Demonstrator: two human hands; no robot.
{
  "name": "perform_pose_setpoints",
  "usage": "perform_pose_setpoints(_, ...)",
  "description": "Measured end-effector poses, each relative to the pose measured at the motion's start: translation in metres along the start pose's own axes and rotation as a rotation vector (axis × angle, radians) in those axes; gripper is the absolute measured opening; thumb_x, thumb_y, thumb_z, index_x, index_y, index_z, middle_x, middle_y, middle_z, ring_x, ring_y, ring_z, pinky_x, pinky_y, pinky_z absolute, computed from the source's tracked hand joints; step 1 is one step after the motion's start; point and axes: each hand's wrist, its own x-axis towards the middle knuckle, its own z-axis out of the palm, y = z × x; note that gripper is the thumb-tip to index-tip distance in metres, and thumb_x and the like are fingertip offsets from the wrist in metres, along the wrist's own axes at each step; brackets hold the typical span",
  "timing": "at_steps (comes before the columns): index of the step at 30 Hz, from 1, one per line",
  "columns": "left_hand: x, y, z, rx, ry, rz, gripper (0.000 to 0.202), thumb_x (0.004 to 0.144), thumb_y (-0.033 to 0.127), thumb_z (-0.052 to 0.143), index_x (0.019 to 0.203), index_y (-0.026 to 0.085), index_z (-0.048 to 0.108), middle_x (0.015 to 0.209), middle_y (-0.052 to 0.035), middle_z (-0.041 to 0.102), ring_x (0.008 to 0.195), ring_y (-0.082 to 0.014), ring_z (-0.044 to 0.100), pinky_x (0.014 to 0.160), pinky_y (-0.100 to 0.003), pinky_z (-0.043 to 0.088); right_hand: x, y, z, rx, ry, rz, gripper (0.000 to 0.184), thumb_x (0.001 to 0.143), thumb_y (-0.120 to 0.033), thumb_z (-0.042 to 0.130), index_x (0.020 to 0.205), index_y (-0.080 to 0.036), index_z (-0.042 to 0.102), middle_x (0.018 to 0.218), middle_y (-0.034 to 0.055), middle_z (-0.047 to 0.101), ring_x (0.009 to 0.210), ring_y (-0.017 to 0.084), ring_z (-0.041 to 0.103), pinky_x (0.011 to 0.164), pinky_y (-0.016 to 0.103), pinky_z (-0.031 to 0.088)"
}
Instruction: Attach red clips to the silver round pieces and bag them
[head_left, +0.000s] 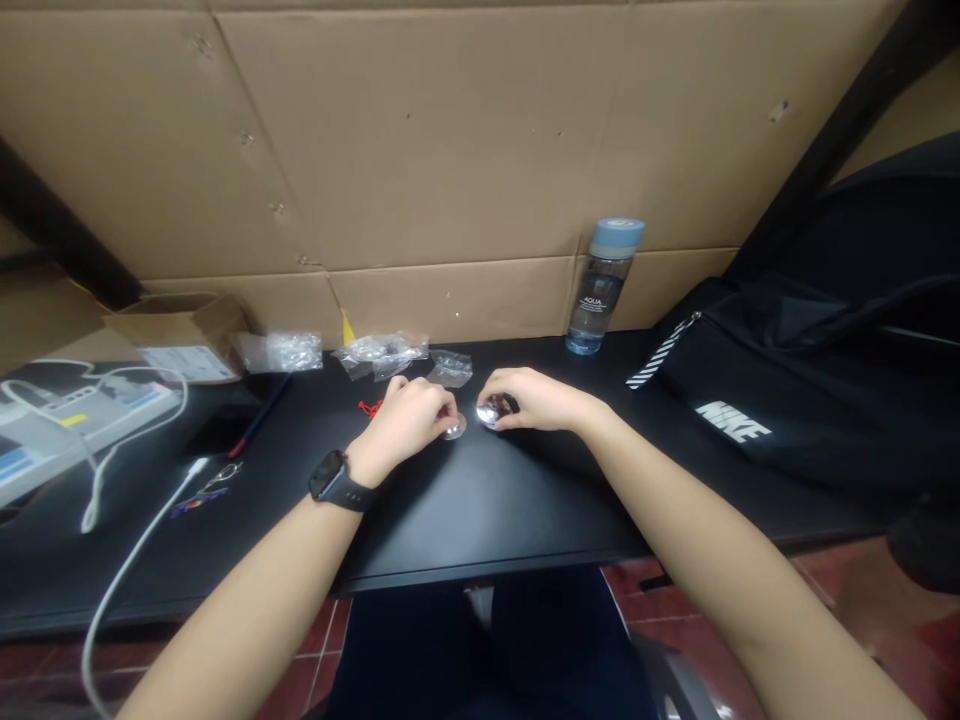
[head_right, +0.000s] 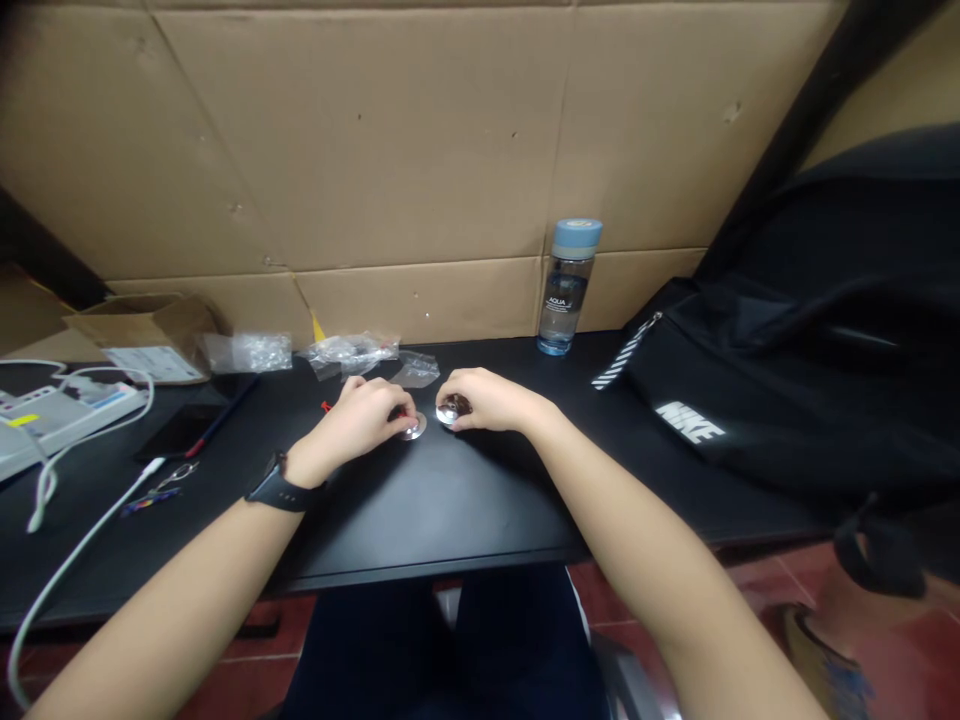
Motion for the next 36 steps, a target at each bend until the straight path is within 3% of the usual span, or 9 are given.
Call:
perform_pose_setpoints(4,-0.001,-0.002,0.001,0.010,0.006,-0.027,0.013,0.090,0.036,0.072,0.083,0.026,0.075,0.086,-0.0025,0.077,0.091,-0.0272,0.065,0.087,-0.041,0.030,0.001,-0.003,0.000,0.022,0.055,-0.007,0.034,0.077,-0.014,0.085,0.109,-0.020,0.075,0.103,0.0048,0.068,0.086,0.018,0.066,0.078,0.029,0.051)
perform_pose_setpoints(12,-0.003,-0.006,0.003,0.031,0.062,-0.065,0.020,0.086,0.035,0.074,0.070,0.023,0.071,0.076,-0.0069,0.073,0.088,-0.0302,0.064,0.095,-0.048,0.030,0.001,-0.003,0.002,0.034,0.090,-0.013,0.032,0.078,-0.015,0.085,0.108,-0.020,0.074,0.106,0.0054,0.069,0.087,0.018,0.067,0.080,0.030,0.053)
perform_pose_setpoints(17,-0.002,-0.010,0.006,0.039,0.052,-0.081,0.027,0.089,0.035,0.069,0.066,0.022,0.070,0.074,-0.0084,0.071,0.089,-0.0315,0.064,0.096,-0.050,0.030,0.002,-0.005,0.002,0.026,0.181,-0.023,0.031,0.079,-0.015,0.083,0.109,-0.019,0.072,0.107,0.0061,0.068,0.090,0.019,0.066,0.083,0.031,0.053)
perform_pose_setpoints(21,0.004,-0.010,0.007,-0.089,0.067,-0.109,0.021,0.096,0.035,0.061,0.081,0.023,0.070,0.083,-0.0044,0.076,0.091,-0.0280,0.067,0.097,-0.047,0.032,0.003,-0.005,0.004,0.053,0.286,-0.034,0.043,0.078,-0.014,0.079,0.119,-0.020,0.069,0.112,0.0074,0.069,0.097,0.021,0.066,0.085,0.034,0.054)
perform_pose_setpoints(26,0.008,-0.006,0.000,-0.311,0.248,-0.190,0.020,0.100,0.037,0.053,0.093,0.022,0.064,0.094,-0.0022,0.077,0.087,-0.0231,0.069,0.089,-0.038,0.041,0.005,-0.002,0.009,0.173,0.387,0.005,0.052,0.078,-0.018,0.080,0.127,-0.023,0.065,0.120,0.0084,0.068,0.102,0.023,0.068,0.083,0.035,0.056)
perform_pose_setpoints(28,0.008,-0.005,-0.002,-0.384,0.276,-0.164,0.020,0.100,0.038,0.054,0.092,0.022,0.063,0.095,-0.0024,0.076,0.086,-0.0217,0.068,0.085,-0.034,0.044,0.006,-0.003,0.011,0.234,0.407,0.016,0.050,0.079,-0.022,0.081,0.127,-0.023,0.065,0.121,0.0087,0.068,0.104,0.023,0.068,0.083,0.036,0.058)
perform_pose_setpoints(33,0.007,-0.001,0.002,-0.562,0.223,-0.002,0.021,0.100,0.039,0.055,0.093,0.022,0.065,0.097,-0.0028,0.074,0.090,-0.0201,0.067,0.085,-0.031,0.049,0.006,-0.010,0.011,0.371,0.360,-0.011,0.047,0.081,-0.026,0.082,0.125,-0.023,0.066,0.123,0.0087,0.067,0.107,0.023,0.070,0.086,0.037,0.059)
perform_pose_setpoints(36,0.008,0.002,0.006,-0.609,0.247,0.001,0.023,0.100,0.040,0.056,0.091,0.021,0.064,0.096,-0.0036,0.074,0.089,-0.0199,0.067,0.085,-0.031,0.050,0.006,-0.013,0.010,0.391,0.343,-0.023,0.043,0.082,-0.027,0.082,0.123,-0.023,0.068,0.121,0.0087,0.067,0.106,0.023,0.071,0.088,0.038,0.060)
